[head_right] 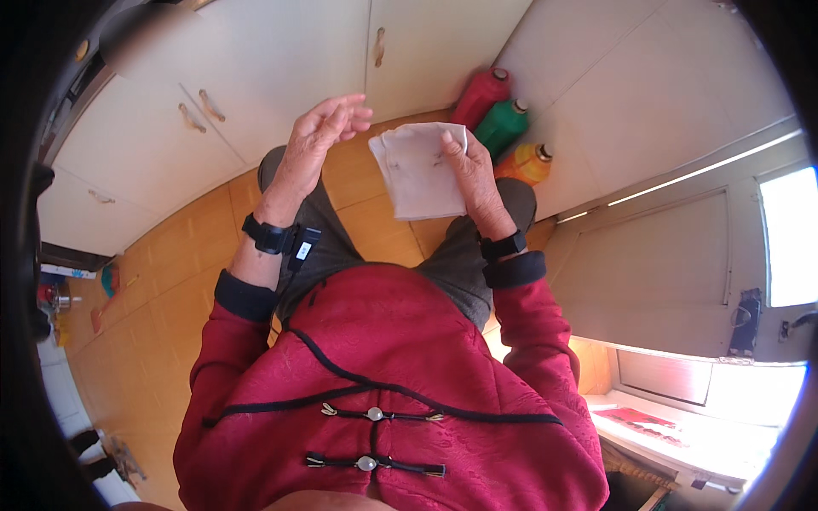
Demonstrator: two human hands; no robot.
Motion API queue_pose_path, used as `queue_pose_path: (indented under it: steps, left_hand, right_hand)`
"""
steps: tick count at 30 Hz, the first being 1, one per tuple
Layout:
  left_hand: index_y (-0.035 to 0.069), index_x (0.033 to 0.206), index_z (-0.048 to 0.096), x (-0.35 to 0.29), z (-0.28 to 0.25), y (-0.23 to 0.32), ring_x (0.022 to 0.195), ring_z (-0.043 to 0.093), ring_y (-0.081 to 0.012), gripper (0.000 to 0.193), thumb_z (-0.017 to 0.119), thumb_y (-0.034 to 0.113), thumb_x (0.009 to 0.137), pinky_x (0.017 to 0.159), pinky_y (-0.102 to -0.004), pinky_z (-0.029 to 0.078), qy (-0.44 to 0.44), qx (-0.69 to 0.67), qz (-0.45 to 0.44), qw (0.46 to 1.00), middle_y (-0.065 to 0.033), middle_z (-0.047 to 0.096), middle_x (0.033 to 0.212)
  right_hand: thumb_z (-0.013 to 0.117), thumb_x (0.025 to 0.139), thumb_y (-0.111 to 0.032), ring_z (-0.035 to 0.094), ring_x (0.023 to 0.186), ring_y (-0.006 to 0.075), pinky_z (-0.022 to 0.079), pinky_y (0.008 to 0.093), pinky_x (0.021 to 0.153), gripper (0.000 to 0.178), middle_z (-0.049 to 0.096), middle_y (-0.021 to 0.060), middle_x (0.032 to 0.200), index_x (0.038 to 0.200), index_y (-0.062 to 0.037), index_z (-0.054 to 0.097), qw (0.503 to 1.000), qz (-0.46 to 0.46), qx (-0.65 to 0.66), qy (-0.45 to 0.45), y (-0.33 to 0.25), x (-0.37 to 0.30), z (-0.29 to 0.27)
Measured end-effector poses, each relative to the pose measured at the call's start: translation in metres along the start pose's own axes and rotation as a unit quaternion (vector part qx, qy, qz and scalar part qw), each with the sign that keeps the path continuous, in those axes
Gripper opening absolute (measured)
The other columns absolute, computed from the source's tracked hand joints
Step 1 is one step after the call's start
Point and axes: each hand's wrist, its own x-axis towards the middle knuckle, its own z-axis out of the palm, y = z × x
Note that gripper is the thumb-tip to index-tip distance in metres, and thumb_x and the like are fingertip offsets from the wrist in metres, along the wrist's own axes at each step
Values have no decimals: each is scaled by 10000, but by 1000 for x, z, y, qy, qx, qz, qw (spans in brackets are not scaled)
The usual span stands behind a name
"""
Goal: The person sits on the floor and wipes the tops and sides of three plastic containers with a white cloth. The containers are pink, green, and yellow. The person wipes each container individually and then wipes the cabinet above.
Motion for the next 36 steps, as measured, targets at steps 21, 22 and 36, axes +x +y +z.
queue_pose_path:
  steps: [21, 22, 36]
  left_hand:
    - [43, 1273, 522, 4, 32, -44, 740, 516, -46, 446, 675, 82, 856, 676, -189, 439, -53, 98, -103, 988, 24, 558, 815]
    - [41, 1276, 518, 4, 32, -45, 732, 514, -44, 452, 677, 77, 854, 666, -186, 436, -53, 118, -102, 986, 26, 552, 808]
    - [119, 1347, 454, -2, 44, -42, 634, 502, -85, 693, 770, 81, 732, 606, -238, 463, -28, 395, 45, 917, 1, 522, 717]
  right_hand:
    - [534, 829, 79, 501, 1093, 181, 451, 288, 902, 424, 470, 92, 1209, 1192, -140, 554, 960, -202, -191, 5, 23, 2, 24]
    - [550, 823, 76, 491, 1117, 202, 449, 298, 910, 407, 447, 103, 1227, 1168, -139, 571, 935, -250, -252, -1, 26, 1, 22]
    - [736, 720, -9, 500, 1129, 230, 407, 319, 957, 218, 514, 108, 1170, 906, -74, 643, 981, -124, -147, -25, 50, -6, 18]
